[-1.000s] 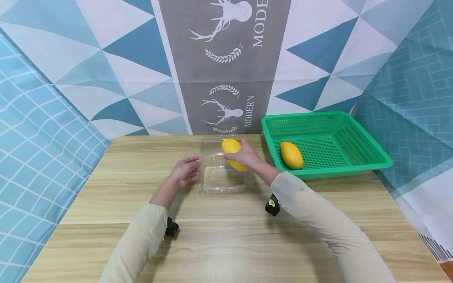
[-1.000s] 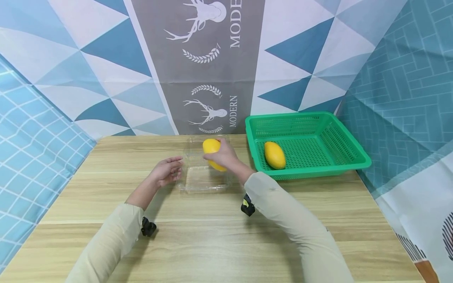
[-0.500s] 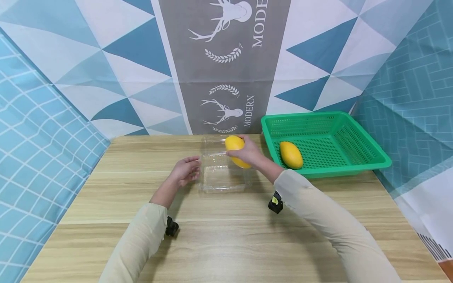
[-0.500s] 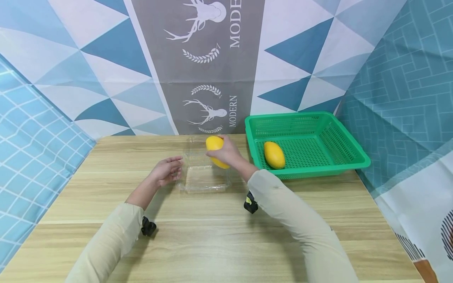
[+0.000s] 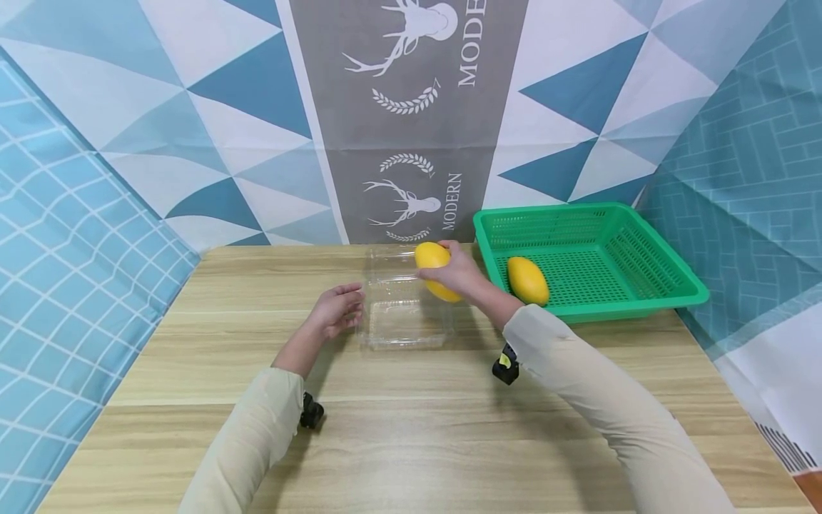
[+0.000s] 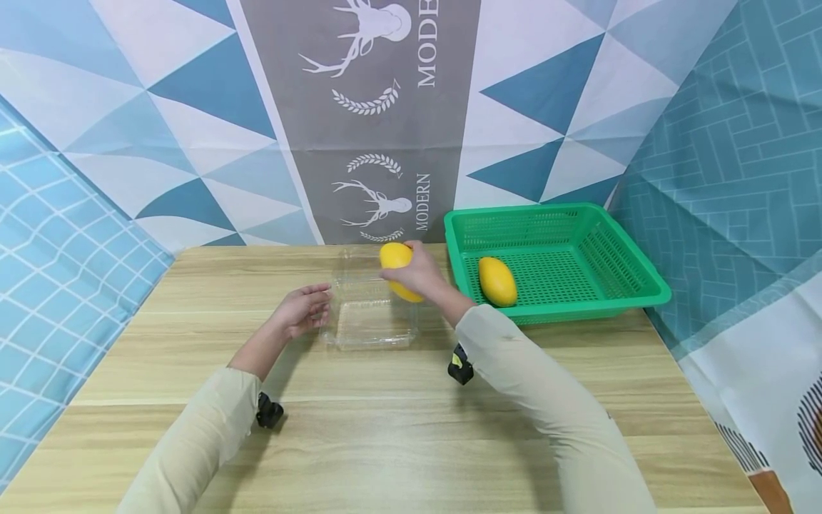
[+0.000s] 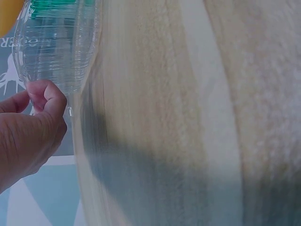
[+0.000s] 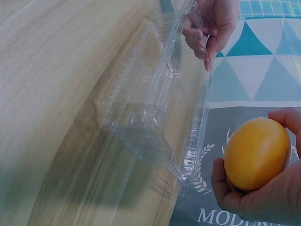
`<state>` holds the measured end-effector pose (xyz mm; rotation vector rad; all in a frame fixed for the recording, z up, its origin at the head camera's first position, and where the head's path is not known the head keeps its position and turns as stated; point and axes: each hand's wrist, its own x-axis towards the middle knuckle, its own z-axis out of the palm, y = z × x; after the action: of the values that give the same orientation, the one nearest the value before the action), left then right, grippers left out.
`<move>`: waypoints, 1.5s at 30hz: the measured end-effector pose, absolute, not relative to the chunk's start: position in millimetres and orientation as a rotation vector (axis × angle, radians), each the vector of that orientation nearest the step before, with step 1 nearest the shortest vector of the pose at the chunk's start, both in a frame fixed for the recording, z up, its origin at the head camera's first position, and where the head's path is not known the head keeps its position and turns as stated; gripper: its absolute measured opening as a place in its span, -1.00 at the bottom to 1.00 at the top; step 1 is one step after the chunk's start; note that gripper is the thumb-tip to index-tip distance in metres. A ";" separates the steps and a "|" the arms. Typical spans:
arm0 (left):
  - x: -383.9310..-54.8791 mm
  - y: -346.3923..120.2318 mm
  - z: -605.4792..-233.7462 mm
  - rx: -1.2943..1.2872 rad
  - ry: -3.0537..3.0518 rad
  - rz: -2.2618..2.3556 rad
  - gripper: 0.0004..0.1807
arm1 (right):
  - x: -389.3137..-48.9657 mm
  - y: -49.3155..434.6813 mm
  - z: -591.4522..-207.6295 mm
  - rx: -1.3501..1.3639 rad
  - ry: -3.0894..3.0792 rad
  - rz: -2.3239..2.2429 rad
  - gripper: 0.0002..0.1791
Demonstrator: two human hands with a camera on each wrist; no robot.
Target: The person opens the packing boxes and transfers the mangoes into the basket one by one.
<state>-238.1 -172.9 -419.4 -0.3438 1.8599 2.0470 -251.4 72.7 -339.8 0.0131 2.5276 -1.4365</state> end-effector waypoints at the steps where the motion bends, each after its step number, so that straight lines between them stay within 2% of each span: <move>1: -238.1 -172.7 -419.4 -0.345 1.862 2.046 -0.44 | -251.8 73.4 -339.7 0.016 2.529 -1.435 -0.06; 45: -240.2 -171.3 -419.2 -0.353 1.859 2.045 -0.45 | -259.9 103.6 -320.9 0.065 2.609 -1.393 -0.08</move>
<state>-240.2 -171.3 -419.2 -0.3529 1.8588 2.0449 -259.9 103.6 -320.9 0.0650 2.6087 -1.3932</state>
